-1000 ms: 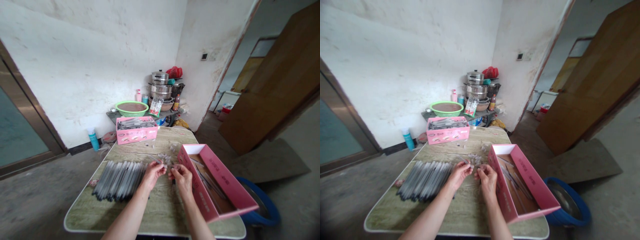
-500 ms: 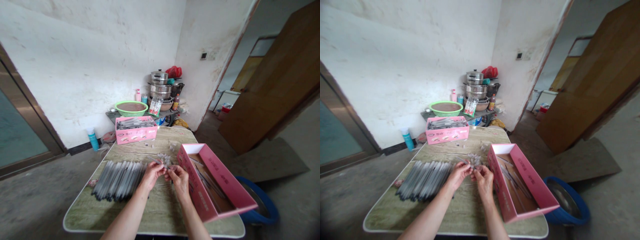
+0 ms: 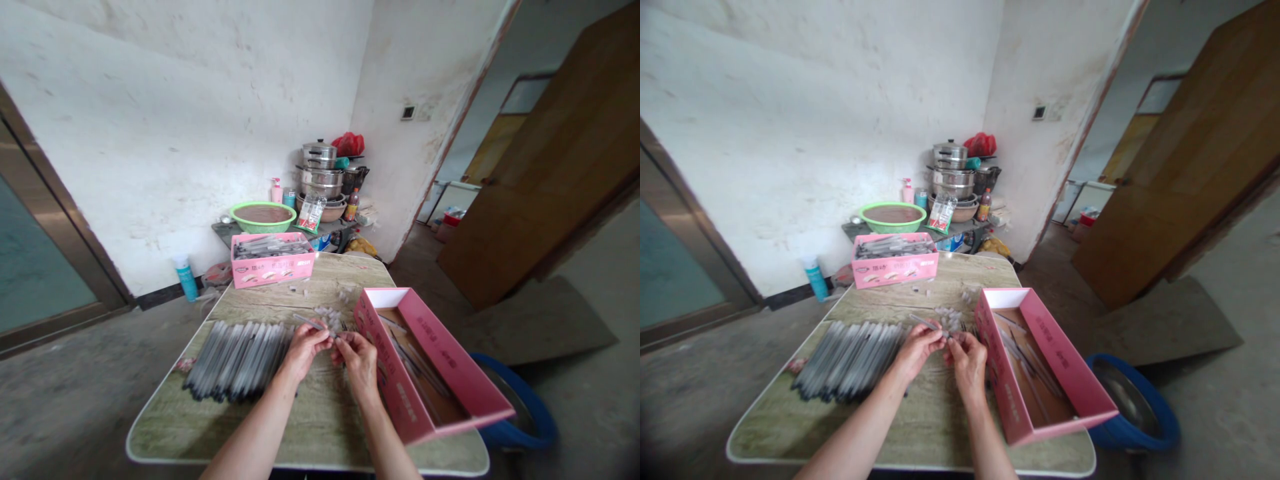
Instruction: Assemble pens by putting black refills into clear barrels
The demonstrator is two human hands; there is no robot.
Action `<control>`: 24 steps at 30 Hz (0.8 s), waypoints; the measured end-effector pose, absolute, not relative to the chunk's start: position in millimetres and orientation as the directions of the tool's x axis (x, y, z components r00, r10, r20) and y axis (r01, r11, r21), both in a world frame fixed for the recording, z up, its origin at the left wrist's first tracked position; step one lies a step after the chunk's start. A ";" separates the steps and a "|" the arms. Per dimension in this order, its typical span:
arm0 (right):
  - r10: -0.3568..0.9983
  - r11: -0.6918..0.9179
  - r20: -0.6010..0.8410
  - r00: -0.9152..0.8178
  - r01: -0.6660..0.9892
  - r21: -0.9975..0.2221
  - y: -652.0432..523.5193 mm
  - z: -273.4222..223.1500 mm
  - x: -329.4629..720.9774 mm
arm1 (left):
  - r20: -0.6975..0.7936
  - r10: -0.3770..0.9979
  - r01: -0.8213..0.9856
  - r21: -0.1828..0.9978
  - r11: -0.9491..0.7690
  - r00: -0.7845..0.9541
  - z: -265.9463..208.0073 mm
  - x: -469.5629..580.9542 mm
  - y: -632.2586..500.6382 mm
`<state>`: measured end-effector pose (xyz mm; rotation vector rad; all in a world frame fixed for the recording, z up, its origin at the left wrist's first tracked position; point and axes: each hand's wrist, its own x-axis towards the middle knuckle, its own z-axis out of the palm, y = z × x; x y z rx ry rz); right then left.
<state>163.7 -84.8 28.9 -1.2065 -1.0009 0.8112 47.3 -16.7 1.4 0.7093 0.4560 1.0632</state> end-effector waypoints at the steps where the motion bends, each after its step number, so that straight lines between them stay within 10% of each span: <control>1: 0.913 0.188 0.182 0.364 0.019 -0.982 -84.9 29.7 163.5 | -0.005 0.903 -0.623 0.723 0.300 0.429 1.2 47.4 -16.7; 24: 0.931 0.109 0.174 0.321 0.209 -0.972 -86.4 22.5 166.2 | 0.011 0.910 -0.592 0.762 0.261 0.416 0.1 47.2 -18.0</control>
